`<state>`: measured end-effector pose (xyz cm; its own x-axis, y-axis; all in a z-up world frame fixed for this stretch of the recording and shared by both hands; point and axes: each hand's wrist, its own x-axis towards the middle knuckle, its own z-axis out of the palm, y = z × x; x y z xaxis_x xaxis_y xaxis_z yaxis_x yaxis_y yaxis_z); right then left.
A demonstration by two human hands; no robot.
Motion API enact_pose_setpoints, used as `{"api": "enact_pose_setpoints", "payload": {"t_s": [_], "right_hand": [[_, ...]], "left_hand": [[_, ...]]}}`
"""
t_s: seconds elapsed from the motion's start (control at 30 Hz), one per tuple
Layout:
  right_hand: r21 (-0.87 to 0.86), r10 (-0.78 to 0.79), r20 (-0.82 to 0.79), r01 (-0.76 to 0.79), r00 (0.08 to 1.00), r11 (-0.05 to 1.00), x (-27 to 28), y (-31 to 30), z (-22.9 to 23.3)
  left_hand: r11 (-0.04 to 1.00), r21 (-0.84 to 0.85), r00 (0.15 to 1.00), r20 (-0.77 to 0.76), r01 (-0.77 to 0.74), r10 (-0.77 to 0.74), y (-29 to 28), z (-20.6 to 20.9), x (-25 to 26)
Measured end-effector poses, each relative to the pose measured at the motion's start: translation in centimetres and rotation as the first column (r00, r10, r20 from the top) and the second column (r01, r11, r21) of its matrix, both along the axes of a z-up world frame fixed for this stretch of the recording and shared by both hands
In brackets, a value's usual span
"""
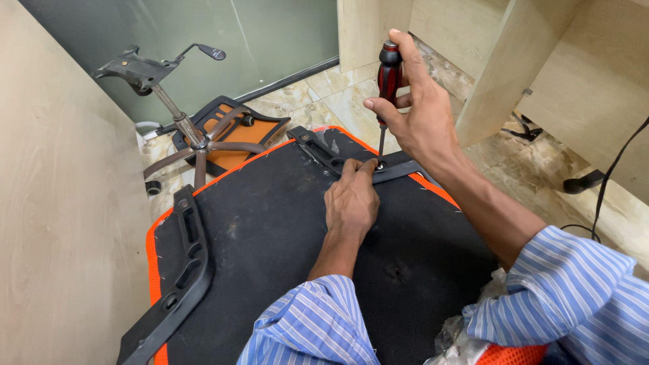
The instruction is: The person uses a screwdriver to tighten screws into a black plastic bracket attached to the underside of an orange and black office chair seat. The person works on multiple screw holes in sequence, securing the bracket to the seat.
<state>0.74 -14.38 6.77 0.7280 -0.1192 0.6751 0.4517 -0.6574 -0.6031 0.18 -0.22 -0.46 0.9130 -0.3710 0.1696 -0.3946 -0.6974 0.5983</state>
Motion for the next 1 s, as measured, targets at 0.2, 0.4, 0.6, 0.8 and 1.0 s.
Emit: {"api": "enact_pose_setpoints", "payload": {"t_s": [0.2,0.4,0.6,0.8,1.0], "right_hand": [[0.008,0.074,-0.176,-0.073,0.982,0.997,1.9,-0.4,-0.3],[0.053,0.298,-0.113,-0.293,0.948,0.955,1.8,-0.3,-1.1],[0.099,0.063,-0.117,-0.051,0.991,0.994,0.4,-1.0,-0.9],[-0.041,0.097,0.118,-0.093,0.988,0.995,0.1,-1.2,-1.3],[-0.056,0.136,0.125,-0.13,0.983,0.99,0.0,-1.0,-1.5]], "left_hand": [[1.0,0.015,1.0,-0.027,-0.011,0.012,-0.1,0.3,0.1],[0.999,-0.027,0.999,0.019,-0.037,0.038,0.0,0.0,-0.1],[0.999,-0.027,0.999,-0.016,-0.041,0.041,-0.1,0.3,-0.2],[0.998,-0.048,0.999,0.011,-0.042,0.043,0.1,0.2,-0.6],[0.996,-0.078,0.999,0.035,-0.039,0.042,0.0,-0.2,-0.6]]}}
